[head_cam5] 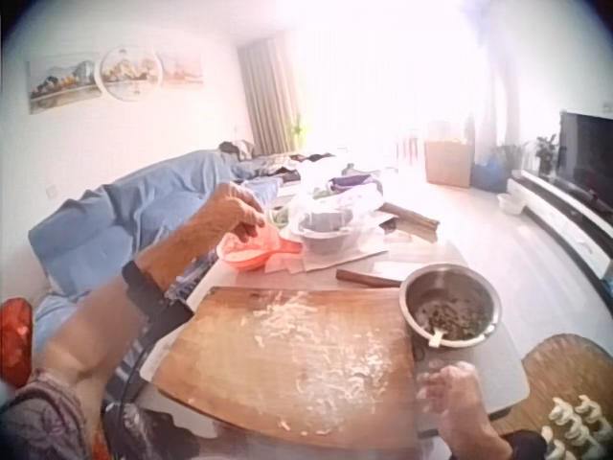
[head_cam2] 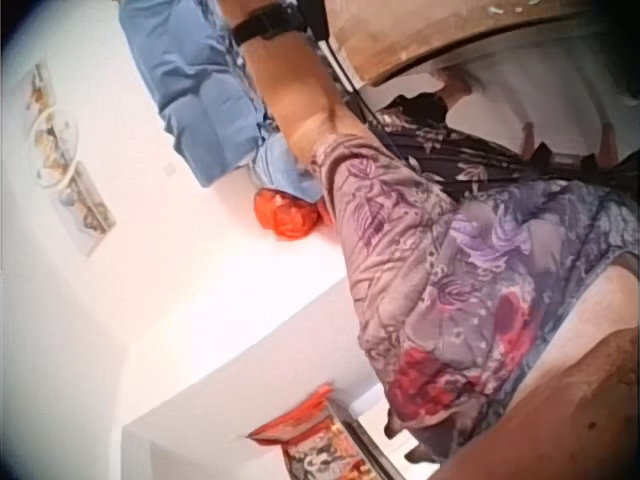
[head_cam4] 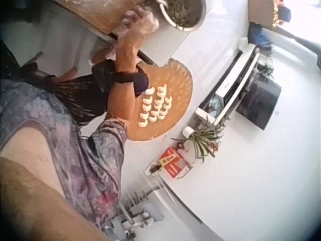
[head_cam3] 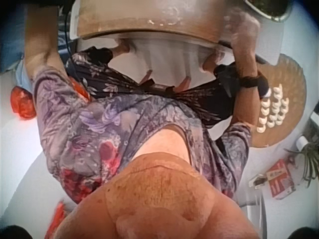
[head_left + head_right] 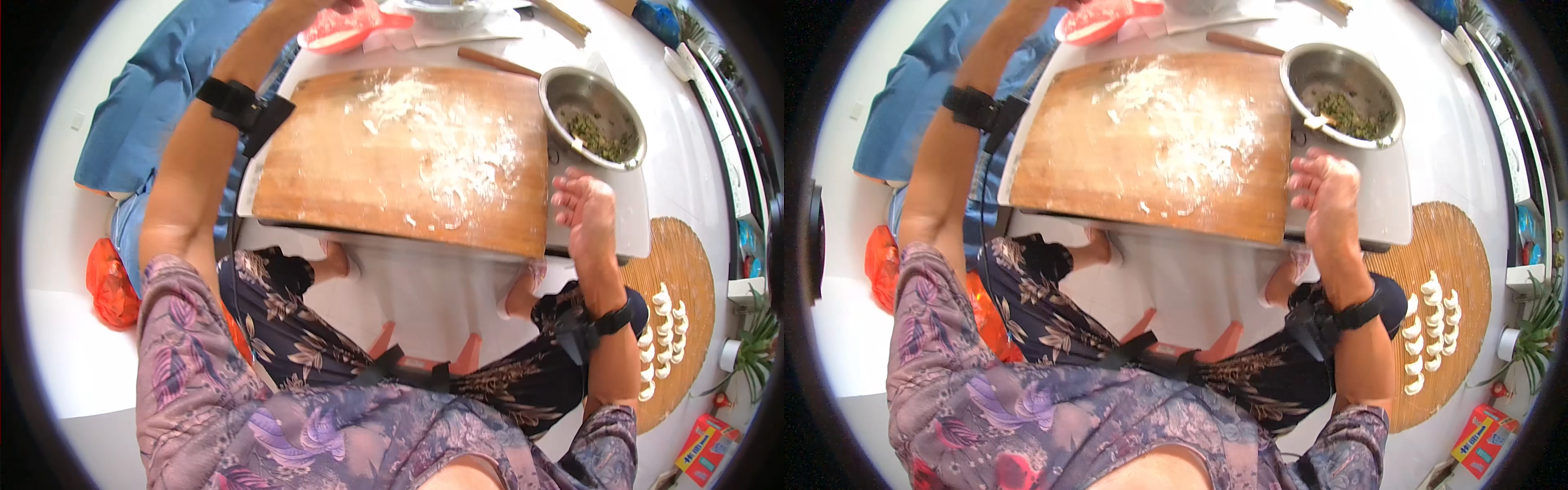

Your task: Prepare and fold dumplings using dough and filling.

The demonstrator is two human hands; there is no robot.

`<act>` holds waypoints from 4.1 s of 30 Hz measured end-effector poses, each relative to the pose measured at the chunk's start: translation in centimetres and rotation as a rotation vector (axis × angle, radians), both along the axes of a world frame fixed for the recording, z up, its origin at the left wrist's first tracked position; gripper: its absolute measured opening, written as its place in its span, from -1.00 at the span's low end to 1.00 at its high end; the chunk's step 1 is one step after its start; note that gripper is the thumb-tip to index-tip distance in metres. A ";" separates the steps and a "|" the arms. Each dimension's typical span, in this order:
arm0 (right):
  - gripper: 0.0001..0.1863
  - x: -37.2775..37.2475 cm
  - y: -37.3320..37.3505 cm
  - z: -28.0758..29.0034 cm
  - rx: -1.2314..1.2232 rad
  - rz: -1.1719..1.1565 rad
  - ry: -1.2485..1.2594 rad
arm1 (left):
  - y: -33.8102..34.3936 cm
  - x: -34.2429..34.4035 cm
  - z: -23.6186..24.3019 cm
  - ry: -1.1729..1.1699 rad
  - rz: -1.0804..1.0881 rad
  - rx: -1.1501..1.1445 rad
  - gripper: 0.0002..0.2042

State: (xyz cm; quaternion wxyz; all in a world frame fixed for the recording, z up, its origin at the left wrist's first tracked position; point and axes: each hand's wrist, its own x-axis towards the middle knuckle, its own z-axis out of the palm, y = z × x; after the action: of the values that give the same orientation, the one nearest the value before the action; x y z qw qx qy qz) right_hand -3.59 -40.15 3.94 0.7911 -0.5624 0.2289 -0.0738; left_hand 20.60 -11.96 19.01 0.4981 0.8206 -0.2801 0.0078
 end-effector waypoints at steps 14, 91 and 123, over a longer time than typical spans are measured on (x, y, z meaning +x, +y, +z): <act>-0.85 3.0 6.3 1.0 -0.884 0.267 -0.709 | -3.8 10.6 -2.2 -0.129 0.066 0.389 -0.88; -0.79 7.3 6.5 -1.9 -0.947 0.327 -0.524 | -10.5 17.5 -10.0 -0.346 0.185 0.322 -0.77; -0.83 7.5 5.6 -1.3 -0.921 0.407 -0.500 | -8.8 15.4 -7.8 -1.306 0.527 0.292 -0.77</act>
State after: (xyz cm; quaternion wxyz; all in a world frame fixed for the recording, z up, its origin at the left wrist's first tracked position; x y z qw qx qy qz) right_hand 3.95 -34.51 2.66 0.4924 -0.8480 -0.1344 -0.1429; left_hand 35.99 -20.74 11.17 0.0957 0.7471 -0.3115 0.5794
